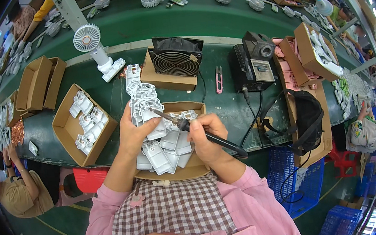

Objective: The person picks up a white plastic housing from a box, solders its internal components with a soldering iron, and places it back into a box. They repeat this process for several components throughout the video.

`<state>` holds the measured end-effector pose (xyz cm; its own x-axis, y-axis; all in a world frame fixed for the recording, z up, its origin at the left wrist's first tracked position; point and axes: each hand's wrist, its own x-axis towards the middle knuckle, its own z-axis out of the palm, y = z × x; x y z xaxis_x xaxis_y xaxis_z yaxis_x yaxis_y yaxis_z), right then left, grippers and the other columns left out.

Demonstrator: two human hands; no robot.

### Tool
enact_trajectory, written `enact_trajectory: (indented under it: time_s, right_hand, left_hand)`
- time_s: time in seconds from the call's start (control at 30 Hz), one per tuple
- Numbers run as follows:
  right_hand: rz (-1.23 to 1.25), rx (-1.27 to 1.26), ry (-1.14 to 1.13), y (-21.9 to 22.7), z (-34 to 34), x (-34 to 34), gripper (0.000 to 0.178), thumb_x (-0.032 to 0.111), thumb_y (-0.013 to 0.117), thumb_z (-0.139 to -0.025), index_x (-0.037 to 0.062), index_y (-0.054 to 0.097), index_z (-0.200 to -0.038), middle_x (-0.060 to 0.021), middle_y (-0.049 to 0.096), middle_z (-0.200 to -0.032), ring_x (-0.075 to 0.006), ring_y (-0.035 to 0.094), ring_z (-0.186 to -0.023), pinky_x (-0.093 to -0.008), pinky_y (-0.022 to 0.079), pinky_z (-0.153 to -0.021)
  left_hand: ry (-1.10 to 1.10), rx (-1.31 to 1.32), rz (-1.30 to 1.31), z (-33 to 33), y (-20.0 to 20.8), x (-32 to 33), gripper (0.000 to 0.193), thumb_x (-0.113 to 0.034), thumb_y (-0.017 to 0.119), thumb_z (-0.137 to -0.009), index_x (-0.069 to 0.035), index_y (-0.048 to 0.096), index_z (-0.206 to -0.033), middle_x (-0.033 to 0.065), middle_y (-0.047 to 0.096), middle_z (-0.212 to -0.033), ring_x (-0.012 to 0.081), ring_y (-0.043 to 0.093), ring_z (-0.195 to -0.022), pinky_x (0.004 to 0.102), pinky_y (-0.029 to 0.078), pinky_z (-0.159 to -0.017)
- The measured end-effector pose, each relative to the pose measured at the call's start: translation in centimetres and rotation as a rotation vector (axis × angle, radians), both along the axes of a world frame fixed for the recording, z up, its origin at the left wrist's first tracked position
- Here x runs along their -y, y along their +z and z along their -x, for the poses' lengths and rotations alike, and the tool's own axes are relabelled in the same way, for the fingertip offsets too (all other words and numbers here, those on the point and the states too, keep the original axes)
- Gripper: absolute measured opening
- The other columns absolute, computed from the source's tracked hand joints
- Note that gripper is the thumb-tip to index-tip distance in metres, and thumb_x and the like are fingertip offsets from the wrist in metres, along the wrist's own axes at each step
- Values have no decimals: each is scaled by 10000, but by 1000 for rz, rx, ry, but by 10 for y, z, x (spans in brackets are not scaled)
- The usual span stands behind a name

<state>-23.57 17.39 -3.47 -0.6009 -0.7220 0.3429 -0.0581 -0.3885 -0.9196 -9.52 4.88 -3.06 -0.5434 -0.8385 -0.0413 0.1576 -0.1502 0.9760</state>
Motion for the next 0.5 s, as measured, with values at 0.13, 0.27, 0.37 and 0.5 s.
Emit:
enact_trajectory:
  time_s: [0.13, 0.27, 0.37, 0.5]
  right_hand:
    - [95, 61, -39, 1, -1, -1, 144, 133, 515, -894, 16, 449, -840, -88, 518, -678, -105, 488, -491, -239, 448, -454]
    - [164, 86, -63, 4, -2, -1, 173, 184, 514, -890, 35, 433, -855, -79, 466, -663, -104, 442, -474, -258, 448, -416]
    - [207, 76, -41, 2, -1, -1, 177, 190, 515, -892, 37, 430, -868, -76, 462, -684, -98, 442, -497, -257, 456, -419]
    - [210, 73, -41, 1, 1, -2, 184, 198, 516, -895, 38, 428, -873, -75, 463, -685, -95, 443, -507, -253, 453, -418]
  left_hand:
    - [-35, -70, -101, 2, 4, -2, 592, -42, 746, -683, -22, 456, -1198, 53, 598, -1019, 129, 580, -914, 265, 457, -826]
    - [-171, -160, -305, -2, -2, 1, 609, -61, 723, -699, -9, 417, -1223, 105, 594, -1033, 195, 615, -890, 312, 508, -786]
    - [-258, -306, -465, -4, -4, 4, 582, -102, 680, -734, 15, 399, -1230, 154, 588, -1057, 253, 628, -916, 360, 536, -779]
    - [-362, -447, -630, -8, -2, 4, 620, -110, 652, -762, 19, 349, -1288, 168, 558, -1131, 268, 590, -1017, 379, 498, -865]
